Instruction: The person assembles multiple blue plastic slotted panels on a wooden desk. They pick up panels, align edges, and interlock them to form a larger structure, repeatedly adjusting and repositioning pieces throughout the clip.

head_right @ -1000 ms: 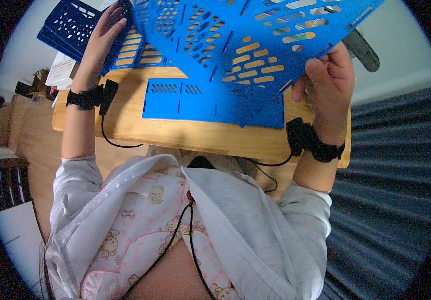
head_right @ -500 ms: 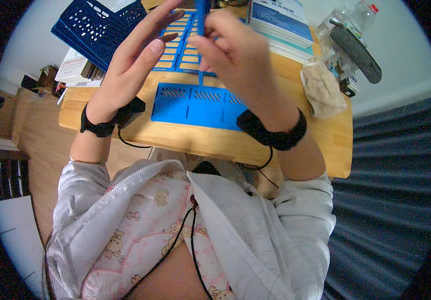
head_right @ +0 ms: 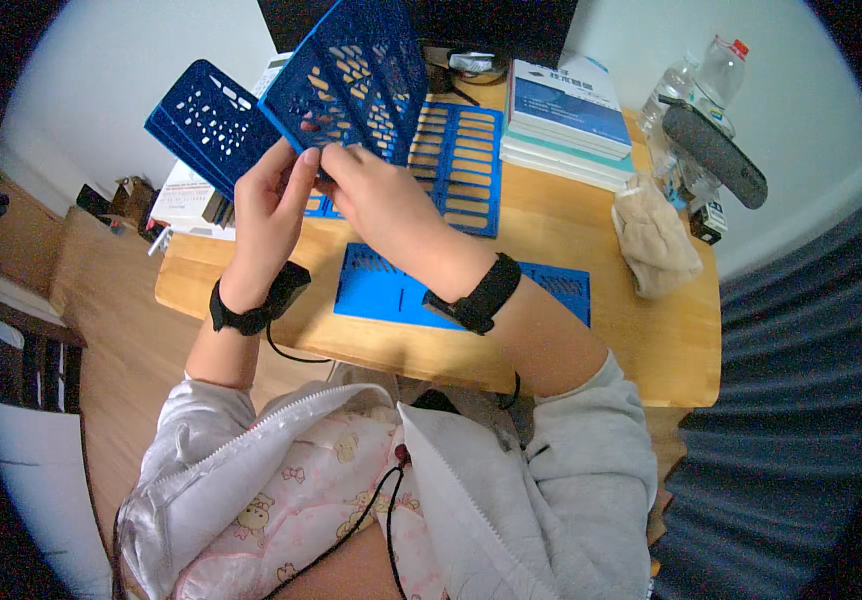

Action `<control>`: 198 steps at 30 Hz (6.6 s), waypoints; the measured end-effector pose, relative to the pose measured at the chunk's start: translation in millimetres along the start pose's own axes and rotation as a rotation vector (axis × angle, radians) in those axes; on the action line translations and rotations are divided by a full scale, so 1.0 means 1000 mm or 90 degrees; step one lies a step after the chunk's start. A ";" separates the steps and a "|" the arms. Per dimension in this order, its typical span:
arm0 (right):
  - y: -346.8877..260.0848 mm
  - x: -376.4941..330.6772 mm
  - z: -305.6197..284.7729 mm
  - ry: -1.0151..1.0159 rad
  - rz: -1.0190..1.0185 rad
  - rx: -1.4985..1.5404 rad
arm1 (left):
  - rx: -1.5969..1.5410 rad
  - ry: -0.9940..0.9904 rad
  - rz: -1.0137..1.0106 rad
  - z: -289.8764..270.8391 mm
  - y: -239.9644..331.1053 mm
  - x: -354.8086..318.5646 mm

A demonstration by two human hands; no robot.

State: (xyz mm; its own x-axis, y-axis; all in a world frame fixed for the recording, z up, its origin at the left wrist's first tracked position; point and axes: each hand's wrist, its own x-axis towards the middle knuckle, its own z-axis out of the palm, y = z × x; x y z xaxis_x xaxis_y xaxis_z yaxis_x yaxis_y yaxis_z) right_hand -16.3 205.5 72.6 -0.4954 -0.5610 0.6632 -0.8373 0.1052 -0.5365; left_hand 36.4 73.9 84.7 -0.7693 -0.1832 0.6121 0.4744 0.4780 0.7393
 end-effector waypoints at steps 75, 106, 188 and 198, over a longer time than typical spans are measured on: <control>0.005 -0.129 -0.170 0.042 0.358 0.397 | -0.021 -0.085 0.036 0.003 0.006 0.016; 0.037 -0.078 -0.071 0.068 0.450 0.914 | 0.060 -0.078 0.022 0.015 -0.006 0.007; -0.031 -0.110 -0.155 -0.272 0.092 -0.395 | -0.026 -0.149 -0.138 -0.016 -0.006 0.001; -0.025 -0.144 -0.119 -0.364 -0.056 -0.504 | -0.039 -0.096 -0.069 -0.021 -0.021 -0.003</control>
State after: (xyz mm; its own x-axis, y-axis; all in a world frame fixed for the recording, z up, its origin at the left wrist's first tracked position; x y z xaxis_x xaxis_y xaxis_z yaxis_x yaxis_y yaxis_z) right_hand 48.7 381.1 52.9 -0.4118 -0.8846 0.2188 -0.8824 0.4471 0.1465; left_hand 38.0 46.9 73.1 -0.8705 -0.0968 0.4826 0.4075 0.4081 0.8169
